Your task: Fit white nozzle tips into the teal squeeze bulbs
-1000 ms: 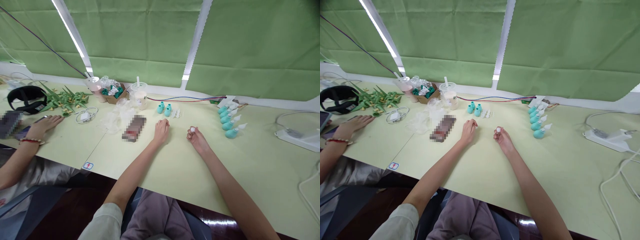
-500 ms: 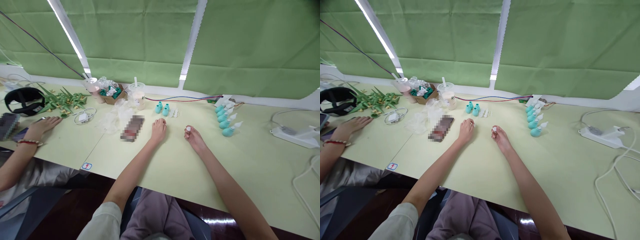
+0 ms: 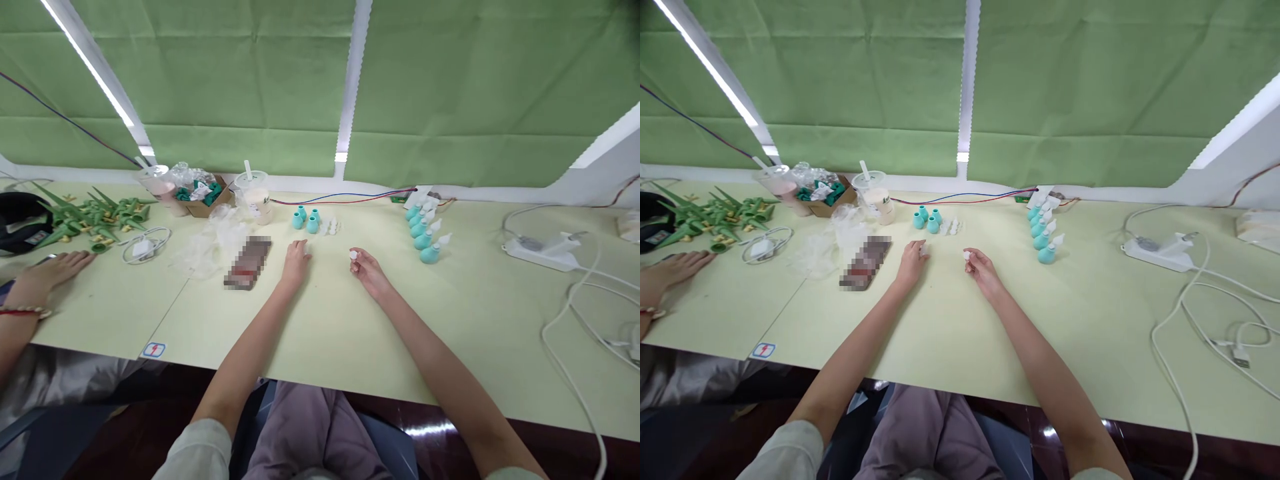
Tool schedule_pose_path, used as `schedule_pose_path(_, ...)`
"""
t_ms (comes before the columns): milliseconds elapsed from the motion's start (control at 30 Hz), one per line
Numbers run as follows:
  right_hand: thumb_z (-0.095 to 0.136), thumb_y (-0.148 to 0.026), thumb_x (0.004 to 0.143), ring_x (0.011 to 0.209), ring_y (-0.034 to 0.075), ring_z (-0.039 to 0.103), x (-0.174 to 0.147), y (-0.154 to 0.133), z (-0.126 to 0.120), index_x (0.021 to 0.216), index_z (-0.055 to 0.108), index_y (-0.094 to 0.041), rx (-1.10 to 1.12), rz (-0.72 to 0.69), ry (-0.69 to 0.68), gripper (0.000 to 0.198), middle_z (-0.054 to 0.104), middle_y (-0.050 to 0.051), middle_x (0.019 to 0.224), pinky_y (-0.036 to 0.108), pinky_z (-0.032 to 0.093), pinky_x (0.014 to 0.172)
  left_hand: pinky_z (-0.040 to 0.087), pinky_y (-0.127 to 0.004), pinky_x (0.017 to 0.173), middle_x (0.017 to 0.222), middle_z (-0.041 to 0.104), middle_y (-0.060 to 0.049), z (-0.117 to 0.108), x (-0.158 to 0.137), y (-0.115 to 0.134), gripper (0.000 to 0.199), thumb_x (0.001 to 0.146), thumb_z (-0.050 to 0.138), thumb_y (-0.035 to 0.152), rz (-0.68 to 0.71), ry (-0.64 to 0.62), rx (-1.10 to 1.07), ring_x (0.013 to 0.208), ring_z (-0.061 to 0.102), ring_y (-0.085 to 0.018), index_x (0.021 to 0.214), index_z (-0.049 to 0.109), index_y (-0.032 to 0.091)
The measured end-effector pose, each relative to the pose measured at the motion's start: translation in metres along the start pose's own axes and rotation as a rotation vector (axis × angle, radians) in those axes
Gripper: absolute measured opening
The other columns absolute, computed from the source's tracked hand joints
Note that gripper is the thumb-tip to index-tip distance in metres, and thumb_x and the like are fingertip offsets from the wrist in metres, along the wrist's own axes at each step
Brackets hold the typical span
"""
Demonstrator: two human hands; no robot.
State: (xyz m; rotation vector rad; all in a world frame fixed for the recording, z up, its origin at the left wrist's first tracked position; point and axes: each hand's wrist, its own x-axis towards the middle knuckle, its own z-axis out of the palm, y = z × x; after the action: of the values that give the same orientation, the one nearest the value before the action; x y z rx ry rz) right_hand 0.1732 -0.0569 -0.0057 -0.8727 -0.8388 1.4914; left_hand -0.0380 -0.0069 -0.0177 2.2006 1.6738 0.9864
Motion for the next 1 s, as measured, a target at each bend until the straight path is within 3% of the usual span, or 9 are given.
schedule_pose_path(267,0.070,-0.046,0.067,0.058,0.006,0.046,-0.002,-0.004,0.003,0.089,0.066,-0.025,-0.024,0.026,-0.003,0.032,0.052,-0.003,0.074,0.021,0.042,0.059,0.045,-0.031,0.087,0.102,0.061,-0.006,-0.006,-0.003,0.020,0.040,0.071,0.051,0.005,0.045,-0.181,-0.239,0.089,0.056,-0.015,0.109,0.058,0.017)
schedule_pose_path(400,0.069,-0.046,0.067,0.057,0.007,0.048,-0.001,-0.002,0.006,0.091,0.065,-0.024,-0.156,-0.056,0.034,0.033,0.052,-0.003,0.071,0.022,0.042,0.058,0.045,-0.025,0.080,0.101,0.064,-0.003,-0.009,-0.008,0.039,0.035,0.077,0.054,0.018,0.041,-0.298,-0.512,0.083,0.056,-0.012,0.112,0.059,0.019)
schedule_pose_path(567,0.067,-0.047,0.069,0.054,0.008,0.048,-0.001,-0.001,0.008,0.088,0.065,-0.021,-0.362,-0.176,0.051,0.032,0.055,-0.003,0.069,0.023,0.042,0.055,0.042,-0.027,0.078,0.098,0.064,-0.007,-0.010,-0.014,0.053,0.041,0.079,0.057,0.039,0.021,-0.423,-0.693,0.085,0.055,-0.016,0.111,0.059,0.014)
schedule_pose_path(800,0.067,-0.048,0.069,0.054,0.009,0.052,-0.007,-0.003,0.013,0.091,0.061,-0.023,-0.410,-0.207,0.016,0.033,0.060,-0.002,0.073,0.024,0.046,0.055,0.038,-0.026,0.072,0.077,0.055,-0.001,-0.007,-0.019,0.053,0.037,0.091,0.031,0.046,0.054,-0.433,-0.598,0.071,0.048,-0.012,0.095,0.052,0.015)
schedule_pose_path(1000,0.068,-0.046,0.069,0.055,0.010,0.054,-0.007,-0.002,0.014,0.088,0.060,-0.022,-0.429,-0.261,0.063,0.032,0.062,-0.001,0.075,0.025,0.047,0.054,0.037,-0.025,0.068,0.073,0.052,0.001,-0.006,-0.018,0.053,0.036,0.092,0.028,0.044,0.092,-0.423,-0.511,0.067,0.045,-0.012,0.092,0.051,0.016)
